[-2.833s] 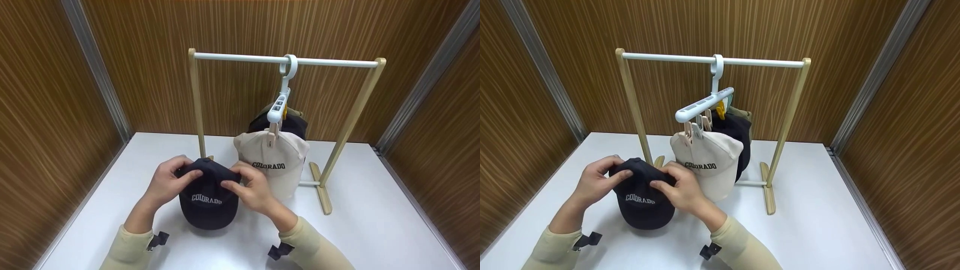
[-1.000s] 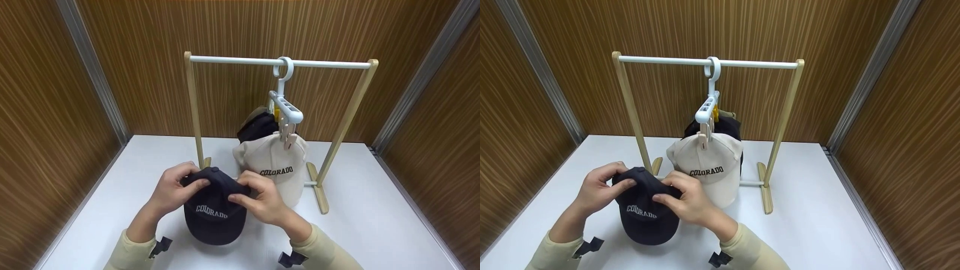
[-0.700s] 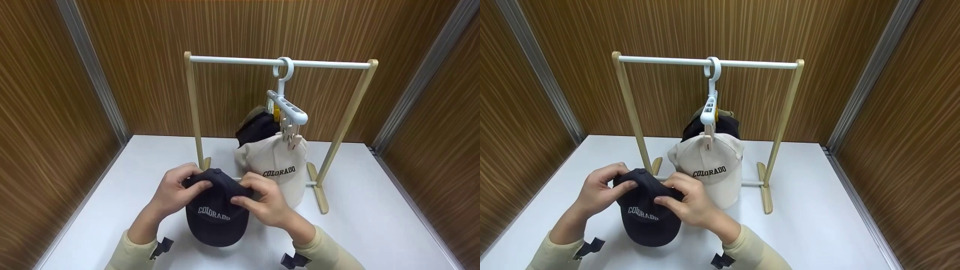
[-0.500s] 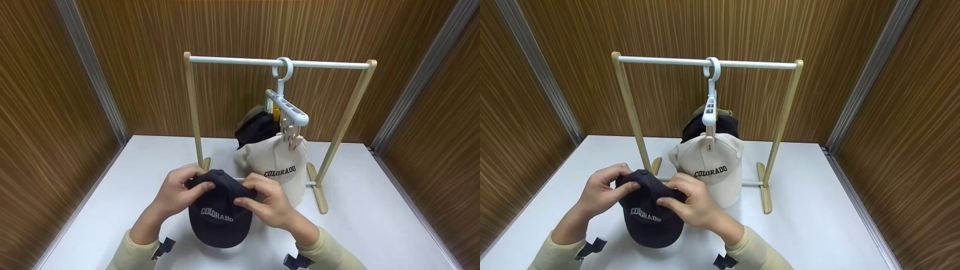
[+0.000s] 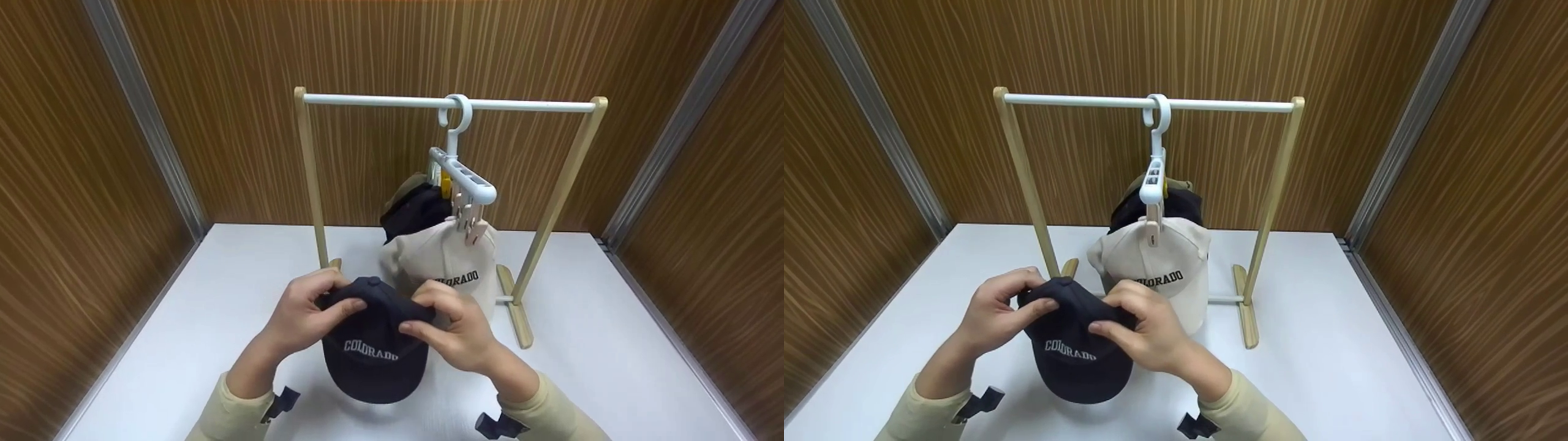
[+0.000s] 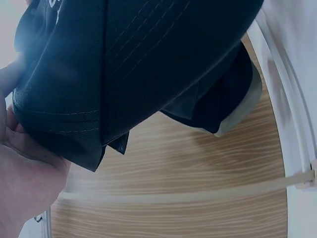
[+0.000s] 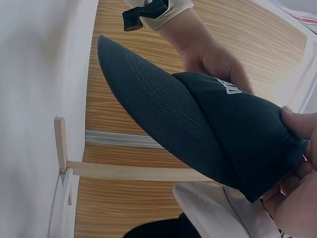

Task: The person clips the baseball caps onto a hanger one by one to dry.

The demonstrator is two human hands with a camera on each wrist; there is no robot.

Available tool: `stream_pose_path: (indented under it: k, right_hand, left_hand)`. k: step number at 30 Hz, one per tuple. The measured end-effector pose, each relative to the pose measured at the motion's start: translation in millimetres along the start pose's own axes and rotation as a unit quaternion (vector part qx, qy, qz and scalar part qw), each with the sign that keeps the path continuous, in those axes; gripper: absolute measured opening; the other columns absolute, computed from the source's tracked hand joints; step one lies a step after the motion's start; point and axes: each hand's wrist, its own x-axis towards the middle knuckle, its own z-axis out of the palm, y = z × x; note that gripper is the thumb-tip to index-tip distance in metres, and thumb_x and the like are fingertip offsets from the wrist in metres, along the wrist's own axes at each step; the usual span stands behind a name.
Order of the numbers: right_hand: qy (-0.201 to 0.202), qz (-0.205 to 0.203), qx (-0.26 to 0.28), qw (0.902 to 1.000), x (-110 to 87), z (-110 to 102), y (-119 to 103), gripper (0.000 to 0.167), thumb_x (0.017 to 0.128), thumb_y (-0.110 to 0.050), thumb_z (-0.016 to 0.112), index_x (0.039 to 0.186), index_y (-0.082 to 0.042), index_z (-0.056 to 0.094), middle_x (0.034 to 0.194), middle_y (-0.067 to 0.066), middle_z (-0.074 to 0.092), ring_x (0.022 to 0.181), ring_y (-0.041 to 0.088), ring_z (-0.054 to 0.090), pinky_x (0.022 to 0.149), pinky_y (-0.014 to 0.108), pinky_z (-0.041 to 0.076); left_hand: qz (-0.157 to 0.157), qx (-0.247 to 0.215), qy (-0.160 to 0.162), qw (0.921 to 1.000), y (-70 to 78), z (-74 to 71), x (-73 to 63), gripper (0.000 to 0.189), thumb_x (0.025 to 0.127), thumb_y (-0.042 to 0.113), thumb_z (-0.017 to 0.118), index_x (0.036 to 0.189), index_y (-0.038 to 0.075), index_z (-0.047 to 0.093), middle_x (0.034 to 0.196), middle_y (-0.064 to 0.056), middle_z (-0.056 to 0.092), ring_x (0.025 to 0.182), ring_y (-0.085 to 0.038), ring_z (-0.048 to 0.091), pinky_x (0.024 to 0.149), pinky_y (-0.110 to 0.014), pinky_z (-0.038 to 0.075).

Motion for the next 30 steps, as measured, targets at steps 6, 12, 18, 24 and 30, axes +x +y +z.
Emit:
stream_pose_path:
  k: [6,12,18,24,30]
  right_hand:
    - [0.004,0.005,0.012,0.9999,-1.9,-7.7,-1.0,0.033,0.082,0.017,0.087,0.107,-0.002,0.076,0.094,0.012,0.068,0.085,0.027,0.063,0.079,0.033,0.052]
    - [0.002,0.007,0.019,0.9998,-2.0,-14.5,-2.7,0.033,0.082,0.018,0.086,0.107,-0.002,0.076,0.094,0.012,0.068,0.085,0.027,0.063,0.079,0.033,0.052]
    - [0.001,-0.002,0.019,0.9998,-3.2,-23.4,-4.4,0.034,0.081,0.020,0.086,0.107,0.000,0.075,0.094,0.013,0.067,0.087,0.027,0.063,0.081,0.032,0.052]
    - [-0.002,0.002,0.012,0.9999,-4.2,-33.2,-6.3,0.036,0.081,0.020,0.086,0.109,0.001,0.076,0.096,0.015,0.069,0.089,0.027,0.064,0.085,0.032,0.053]
    - [0.003,0.005,-0.001,1.0000,-5.9,-43.2,-7.8,0.036,0.080,0.020,0.086,0.109,0.002,0.077,0.099,0.017,0.072,0.091,0.029,0.068,0.087,0.029,0.057]
  left_hand:
    - [-0.001,-0.011,-0.001,0.9999,2.5,6.2,5.2,0.017,0.093,0.001,0.089,0.098,0.012,0.076,0.080,0.000,0.061,0.071,-0.015,0.054,0.062,-0.032,0.048]
    - [0.007,-0.011,0.003,0.9999,3.1,13.2,8.4,0.017,0.093,0.001,0.089,0.097,0.012,0.076,0.080,0.000,0.063,0.072,-0.018,0.054,0.061,-0.034,0.048]
    - [0.003,-0.009,0.004,0.9999,3.8,20.7,12.7,0.015,0.095,0.004,0.088,0.096,0.012,0.076,0.081,0.002,0.065,0.073,-0.016,0.055,0.064,-0.033,0.048]
    - [0.019,-0.012,0.010,0.9997,5.4,28.9,18.7,0.015,0.095,0.002,0.087,0.096,0.011,0.075,0.081,0.001,0.065,0.071,-0.017,0.056,0.063,-0.032,0.048]
    - [0.011,-0.024,0.013,0.9996,7.6,37.7,24.6,0.013,0.096,0.003,0.087,0.094,0.010,0.075,0.084,0.001,0.070,0.074,-0.016,0.062,0.067,-0.031,0.052]
